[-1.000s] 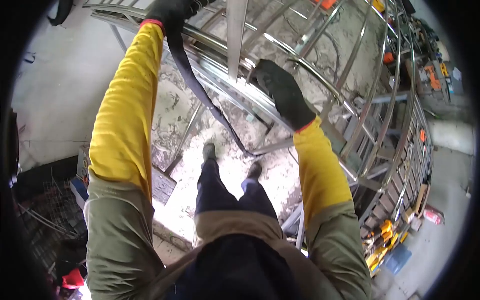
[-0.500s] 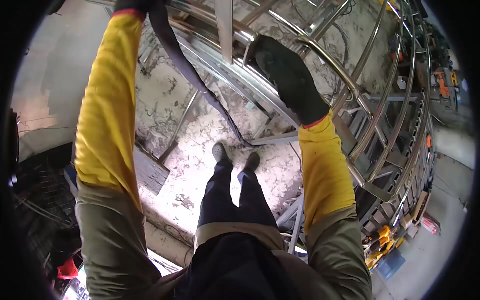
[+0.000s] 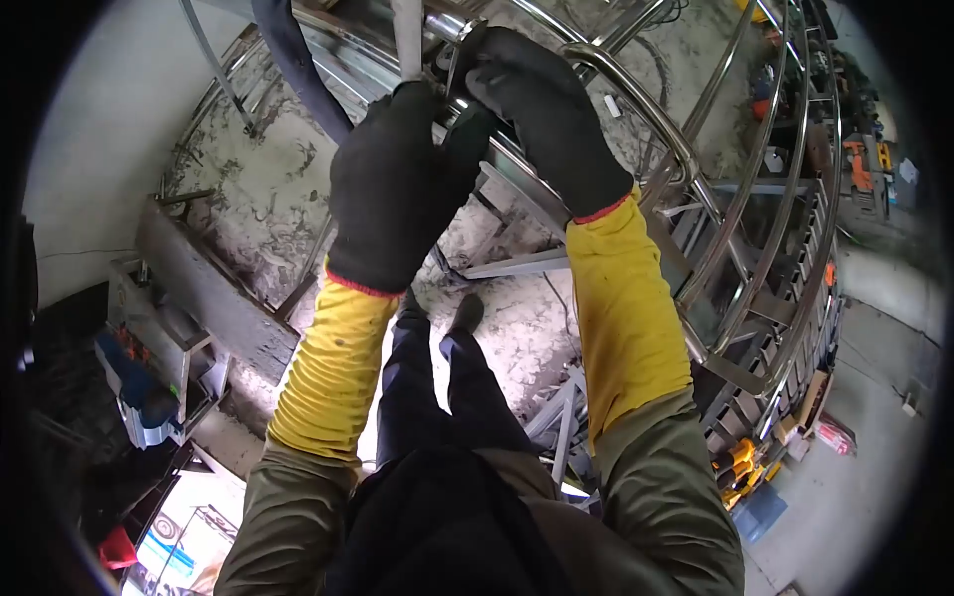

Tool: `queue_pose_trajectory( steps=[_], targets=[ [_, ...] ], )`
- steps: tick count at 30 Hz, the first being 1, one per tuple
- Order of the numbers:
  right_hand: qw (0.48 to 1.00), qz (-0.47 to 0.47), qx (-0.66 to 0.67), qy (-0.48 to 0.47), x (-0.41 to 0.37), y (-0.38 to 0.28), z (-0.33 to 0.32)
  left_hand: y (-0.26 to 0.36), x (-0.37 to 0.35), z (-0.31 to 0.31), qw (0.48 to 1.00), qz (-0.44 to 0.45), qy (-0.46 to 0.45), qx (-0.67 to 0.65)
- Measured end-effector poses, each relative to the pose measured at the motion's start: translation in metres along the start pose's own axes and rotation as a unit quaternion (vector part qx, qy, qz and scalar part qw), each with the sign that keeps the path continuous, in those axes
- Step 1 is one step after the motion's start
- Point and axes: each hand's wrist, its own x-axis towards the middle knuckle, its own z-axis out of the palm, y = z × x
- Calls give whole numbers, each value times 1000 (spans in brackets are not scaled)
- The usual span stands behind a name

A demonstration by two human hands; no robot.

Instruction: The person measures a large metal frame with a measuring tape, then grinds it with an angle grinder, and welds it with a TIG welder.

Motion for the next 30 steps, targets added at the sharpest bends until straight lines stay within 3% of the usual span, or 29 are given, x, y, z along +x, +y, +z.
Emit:
queue_pose_trajectory(
  steps=[1,5,8,10,12,13,16,23,27,29,30],
  targets=[
    [994,97,52,-22,4,-3,1,4,6,-3,998,18,-28,55],
    [994,98,39,-27,-2,-13,9,6,19,5,988,55,-25,143],
    [997,59,-1,-54,2,-4,5,9,25,3,979,23,-89,180],
    [995,45,56,-62,2,-5,7,14,25,3,979,7,-69,190],
    [997,-37,42,-44,4,0,11,13,24,6,981,-20,-58,185],
    [993,49,91,-60,1,-9,7,12,24,9,981,-40,-60,179],
    [996,9,60,-72,1,-7,10,-1,21,18,989,-6,-2,149],
    [993,-107,51,-7,8,22,12,-5,22,18,979,-40,-34,198],
    [994,-50,90,-36,12,22,11,-8,24,16,984,-5,-28,176],
    [976,-40,211,-25,15,31,14,-9,24,16,986,-3,-33,163],
    [976,-39,211,-26,15,36,15,-10,24,17,985,15,-25,168]
  ],
)
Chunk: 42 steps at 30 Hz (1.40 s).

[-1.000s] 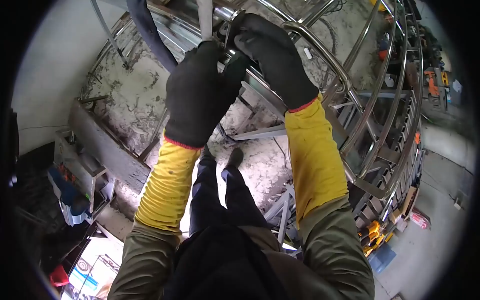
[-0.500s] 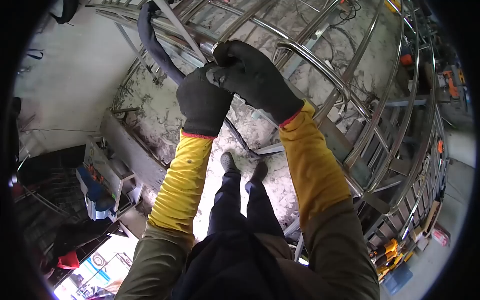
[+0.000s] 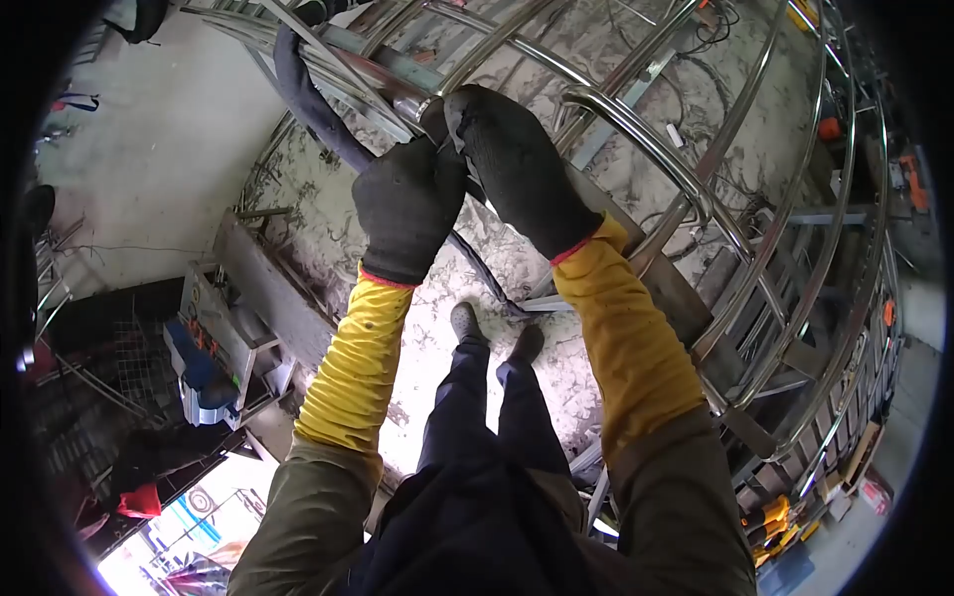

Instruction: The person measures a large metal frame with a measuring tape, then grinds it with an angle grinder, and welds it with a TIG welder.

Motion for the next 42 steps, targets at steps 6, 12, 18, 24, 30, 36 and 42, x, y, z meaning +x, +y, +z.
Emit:
queue_pose_trajectory(
  steps=[6,12,18,24,30,36,42],
  targets=[
    [999,26,31,20,0,-1,2,-2,1,3,999,28,34,-14],
    [1000,8,-16,19,4,-2,3,1,1,4,999,12,38,-28],
    [966,-76,-236,77,16,6,6,2,3,0,995,-22,34,-86],
    [977,64,-148,136,10,-14,6,-1,-23,-33,980,-80,-176,-56],
    [904,-134,-296,276,-13,-28,-4,-57,-255,-27,944,63,-290,-141],
    [774,-120,-566,258,-186,-30,45,-154,-400,-138,660,-546,-209,-472],
    [855,311,-341,237,-352,29,148,-322,-427,-151,578,-679,-110,-438]
  ],
)
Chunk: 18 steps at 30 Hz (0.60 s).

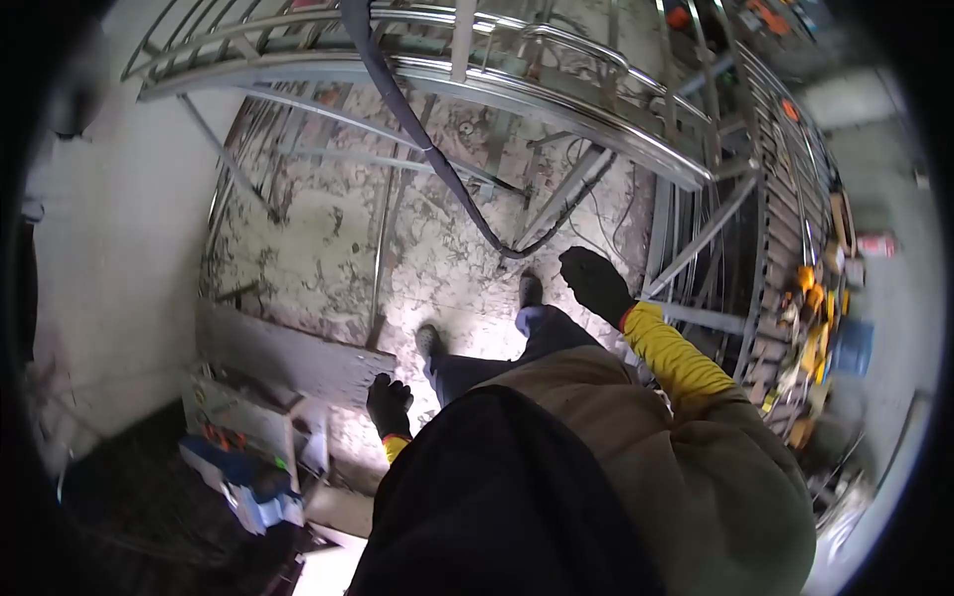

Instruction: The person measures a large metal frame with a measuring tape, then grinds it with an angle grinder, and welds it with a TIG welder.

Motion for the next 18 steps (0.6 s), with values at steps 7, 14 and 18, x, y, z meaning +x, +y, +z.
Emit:
queue_pose_trajectory(
  steps=[7,14,18],
  targets=[
    [994,-101,29,31,-25,59,171,99,32,0,965,91,-228,97],
    [961,-245,-132,3,-68,-18,215,117,4,38,924,-2,-373,85],
    [926,-331,-164,77,-60,2,215,101,-14,61,906,-46,-408,106]
  ],
)
